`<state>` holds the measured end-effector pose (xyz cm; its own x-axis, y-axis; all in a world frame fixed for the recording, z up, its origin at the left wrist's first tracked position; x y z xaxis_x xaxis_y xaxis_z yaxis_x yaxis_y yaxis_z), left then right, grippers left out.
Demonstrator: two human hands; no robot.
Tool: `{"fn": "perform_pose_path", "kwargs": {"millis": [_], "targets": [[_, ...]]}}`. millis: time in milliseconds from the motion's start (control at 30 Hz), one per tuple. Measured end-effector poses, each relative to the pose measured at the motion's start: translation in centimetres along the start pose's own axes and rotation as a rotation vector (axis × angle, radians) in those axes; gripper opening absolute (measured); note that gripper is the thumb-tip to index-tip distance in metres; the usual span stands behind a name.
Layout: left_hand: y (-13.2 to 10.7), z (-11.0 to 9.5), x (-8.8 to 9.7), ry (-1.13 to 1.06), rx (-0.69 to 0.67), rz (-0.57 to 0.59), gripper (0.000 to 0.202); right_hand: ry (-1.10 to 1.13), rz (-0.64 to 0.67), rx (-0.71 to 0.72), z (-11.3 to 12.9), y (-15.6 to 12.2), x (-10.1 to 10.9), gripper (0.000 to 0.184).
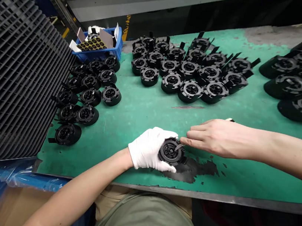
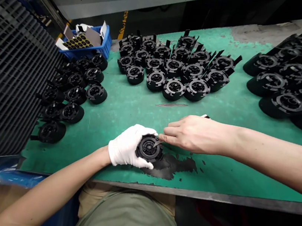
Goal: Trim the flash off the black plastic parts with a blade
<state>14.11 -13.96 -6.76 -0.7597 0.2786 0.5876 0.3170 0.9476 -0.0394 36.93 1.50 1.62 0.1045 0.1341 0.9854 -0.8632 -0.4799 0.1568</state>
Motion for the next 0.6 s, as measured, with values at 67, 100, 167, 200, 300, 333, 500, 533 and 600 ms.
{"fn": "perform_pose_path", "kwargs": {"millis": [67,100,167,200,300,333,500,533,600], "targets": [[0.1,-0.1,0.1,-0.030,-0.013,0.006,0.099,0.015,0.011,0.016,-0.3,0.1,0.1,0.059],[0.1,-0.2,0.1,-0.040,-0.017,0.008,0.098,0.023,0.021,0.026,-0.5,0.1,0.2,0.058],[0.1,-0.3,0.1,-0.040,-0.017,0.006,0.098,0.031,0.040,0.049,-1.0,0.1,0.3,0.058],[0.1,-0.4,0.2,-0.030,-0.012,-0.001,0.099,0.037,0.050,0.056,-1.2,0.1,0.3,0.059],[0.2,-0.3,0.0,-0.001,-0.001,0.003,0.101,0.066,0.097,0.060,-1.7,-0.1,0.1,0.059],[0.2,-0.3,-0.1,0.000,0.001,0.008,0.102,0.072,0.108,0.061,-1.8,-0.1,0.1,0.058],[0.0,0.2,-0.4,0.018,0.013,-0.004,0.106,0.084,0.087,0.116,-1.8,-0.1,-0.1,0.051],[-0.1,0.3,-0.4,0.022,0.010,-0.006,0.106,0.091,0.079,0.116,-1.7,-0.3,-0.1,0.049],[-0.2,0.2,-0.3,0.022,-0.007,-0.008,0.105,0.099,0.066,0.095,-1.6,-0.8,-0.2,0.046]]}}
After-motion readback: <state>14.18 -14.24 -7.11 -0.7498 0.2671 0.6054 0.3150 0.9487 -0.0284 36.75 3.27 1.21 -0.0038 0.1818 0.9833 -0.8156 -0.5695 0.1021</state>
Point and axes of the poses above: each hand's wrist, its own y-axis towards the middle knuckle, its own x-axis out of the back of the hand, z = x × y, the point moved 3 cm from there along y, towards the middle knuckle, and after that the axes turned 6 degrees about x, right-handed, at the moved point
